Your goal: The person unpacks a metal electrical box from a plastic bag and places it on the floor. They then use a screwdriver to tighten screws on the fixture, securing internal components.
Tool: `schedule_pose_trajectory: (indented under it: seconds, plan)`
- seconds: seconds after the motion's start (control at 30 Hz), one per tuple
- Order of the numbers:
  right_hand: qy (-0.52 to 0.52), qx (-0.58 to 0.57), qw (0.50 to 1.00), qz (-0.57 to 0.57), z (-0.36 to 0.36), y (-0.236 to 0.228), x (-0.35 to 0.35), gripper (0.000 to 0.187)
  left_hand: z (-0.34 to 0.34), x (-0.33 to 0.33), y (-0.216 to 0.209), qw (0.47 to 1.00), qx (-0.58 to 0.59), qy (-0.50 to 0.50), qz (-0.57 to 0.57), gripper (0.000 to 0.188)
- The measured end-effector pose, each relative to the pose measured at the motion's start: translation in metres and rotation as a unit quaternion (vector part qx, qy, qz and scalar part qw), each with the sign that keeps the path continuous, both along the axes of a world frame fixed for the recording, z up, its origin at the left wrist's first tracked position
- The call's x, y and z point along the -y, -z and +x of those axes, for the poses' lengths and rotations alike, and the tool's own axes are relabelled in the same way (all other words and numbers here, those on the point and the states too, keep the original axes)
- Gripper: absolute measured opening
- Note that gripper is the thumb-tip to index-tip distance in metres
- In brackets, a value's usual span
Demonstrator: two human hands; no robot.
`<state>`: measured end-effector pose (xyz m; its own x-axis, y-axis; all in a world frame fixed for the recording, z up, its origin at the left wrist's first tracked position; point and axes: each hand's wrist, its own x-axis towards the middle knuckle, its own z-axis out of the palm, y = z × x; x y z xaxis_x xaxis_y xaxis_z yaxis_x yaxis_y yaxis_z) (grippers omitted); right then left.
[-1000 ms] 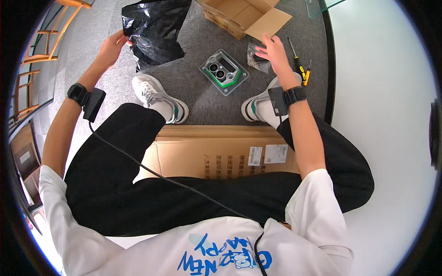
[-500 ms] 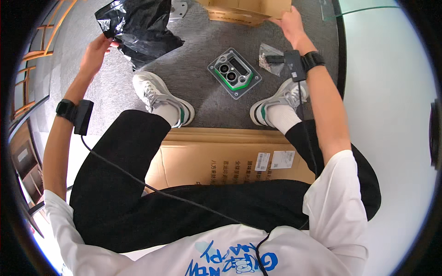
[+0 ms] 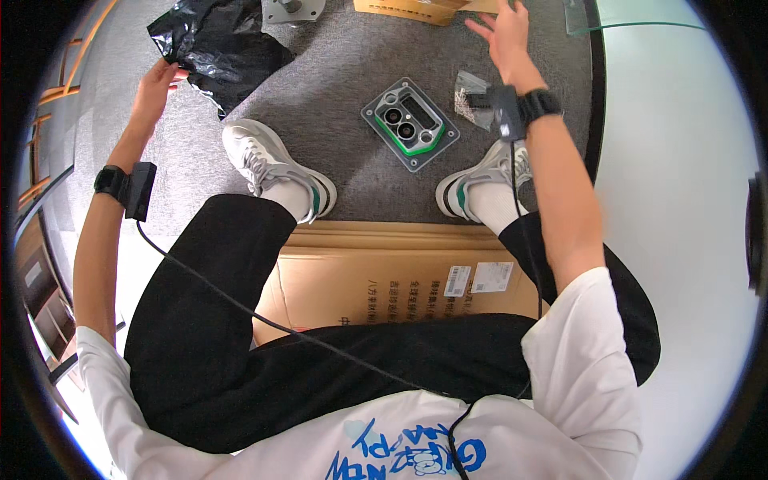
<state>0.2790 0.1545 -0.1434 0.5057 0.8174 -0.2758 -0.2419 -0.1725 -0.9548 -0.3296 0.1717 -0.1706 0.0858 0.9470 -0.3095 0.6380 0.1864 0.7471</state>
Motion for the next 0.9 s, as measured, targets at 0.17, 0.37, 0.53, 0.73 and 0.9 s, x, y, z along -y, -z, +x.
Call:
schedule_pose_trajectory:
  seconds: [0.17, 0.37, 0.53, 0.73, 0.9]
  plan:
    - [-0.023, 0.072, 0.996, -0.04, -0.006, 0.023, 0.084, 0.062, -0.016, 0.003, 0.012, 0.996, -0.053, -0.041, -0.055, 0.033]
    - [-0.014, 0.18, 0.981, -0.064, -0.056, 0.055, 0.188, 0.062, -0.015, 0.021, 0.027, 0.992, -0.032, -0.12, -0.004, 0.062]
    - [-0.018, 0.278, 0.938, -0.207, -0.083, 0.057, 0.22, 0.077, 0.025, 0.032, 0.018, 0.967, -0.232, -0.019, 0.106, 0.052]
    - [-0.018, 0.081, 0.971, -0.224, -0.084, 0.062, 0.23, 0.083, 0.127, 0.066, 0.0, 0.983, -0.062, 0.166, 0.048, 0.041]
    - [-0.093, 0.037, 0.982, -0.158, -0.067, 0.066, 0.228, 0.074, 0.211, 0.097, -0.001, 0.963, -0.033, 0.266, -0.035, 0.04]
